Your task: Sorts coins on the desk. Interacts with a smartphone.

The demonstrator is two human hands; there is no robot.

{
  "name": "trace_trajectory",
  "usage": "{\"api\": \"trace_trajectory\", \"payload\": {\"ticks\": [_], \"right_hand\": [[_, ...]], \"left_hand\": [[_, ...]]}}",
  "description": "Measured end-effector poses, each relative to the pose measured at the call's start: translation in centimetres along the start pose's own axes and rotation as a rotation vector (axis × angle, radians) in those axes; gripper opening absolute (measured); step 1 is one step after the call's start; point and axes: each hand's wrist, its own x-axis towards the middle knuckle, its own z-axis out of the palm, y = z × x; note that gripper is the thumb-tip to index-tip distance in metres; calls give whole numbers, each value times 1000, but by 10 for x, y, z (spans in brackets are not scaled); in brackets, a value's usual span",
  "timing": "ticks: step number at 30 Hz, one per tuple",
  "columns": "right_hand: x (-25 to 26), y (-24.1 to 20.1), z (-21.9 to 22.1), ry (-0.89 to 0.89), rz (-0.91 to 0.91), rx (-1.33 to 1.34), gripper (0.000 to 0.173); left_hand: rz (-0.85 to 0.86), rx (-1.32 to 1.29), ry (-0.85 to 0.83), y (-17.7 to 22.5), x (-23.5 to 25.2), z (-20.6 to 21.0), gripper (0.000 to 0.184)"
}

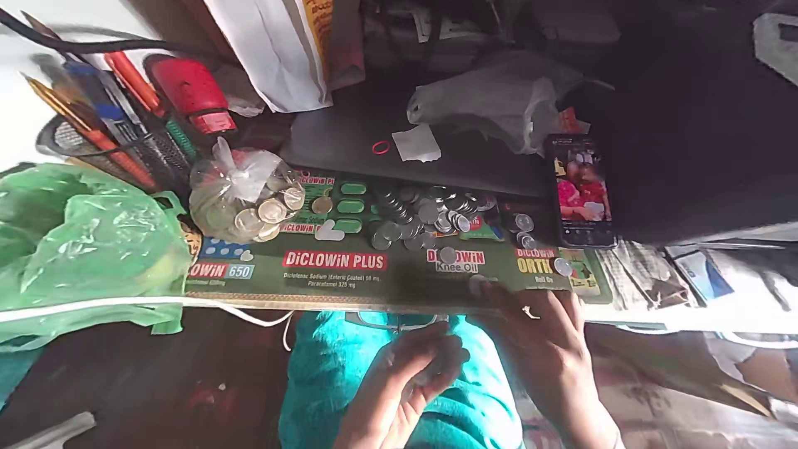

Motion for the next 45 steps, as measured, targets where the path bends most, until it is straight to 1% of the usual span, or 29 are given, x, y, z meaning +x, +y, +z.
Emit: {"api": "trace_trajectory", "payload": {"ticks": [3,5,8,10,13,14,17,21,25,28,31,33,37,39,40,42,44,45], "right_hand": [[-7,-1,1,-7,-63,69,16],[-9,-3,2,-13,-127,90,14],[-10,-5,7,38,-184,83,10],[-8,-5,8,44,-171,67,12],[-5,-4,5,-29,-105,36,25],[-4,-3,5,-45,-96,43,26],[-5,-3,4,-45,-124,81,19],[-12,-10,5,22,-190,180,12],[-14,-22,9,-91,-264,225,12],[-1,-17,5,-107,-236,231,16],[25,-10,1,-62,-119,141,22],[42,-7,6,-96,-76,81,30],[52,-7,18,-212,-78,7,45],[46,-9,15,-222,-103,20,51],[41,-10,13,-220,-119,35,49],[28,-9,8,-207,-165,69,32],[18,-8,7,-158,-211,131,17],[14,-8,8,-132,-221,163,14]], "left_hand": [[-19,-105,-8,-4,3,-2,33],[-35,-194,-36,-5,5,-5,36],[-35,-259,-59,-4,4,-5,39],[-26,-250,-57,-3,2,-3,41],[-28,-225,-33,-1,0,-1,41],[-33,-216,-30,-1,0,0,42],[-38,-203,-66,0,1,0,42],[-43,-261,-119,-2,2,-2,41],[-39,-249,-175,-3,3,-6,40],[-7,-235,-142,-3,2,-5,34],[-3,-218,-42,-1,-2,2,31],[6,-168,-12,-1,-3,4,31],[11,-143,11,-1,-3,4,28],[9,-149,11,1,-4,4,28],[7,-157,21,2,-4,3,28],[1,-165,25,3,-3,1,28],[4,-174,-11,2,0,-3,28],[6,-183,-25,1,1,-4,27]]}}
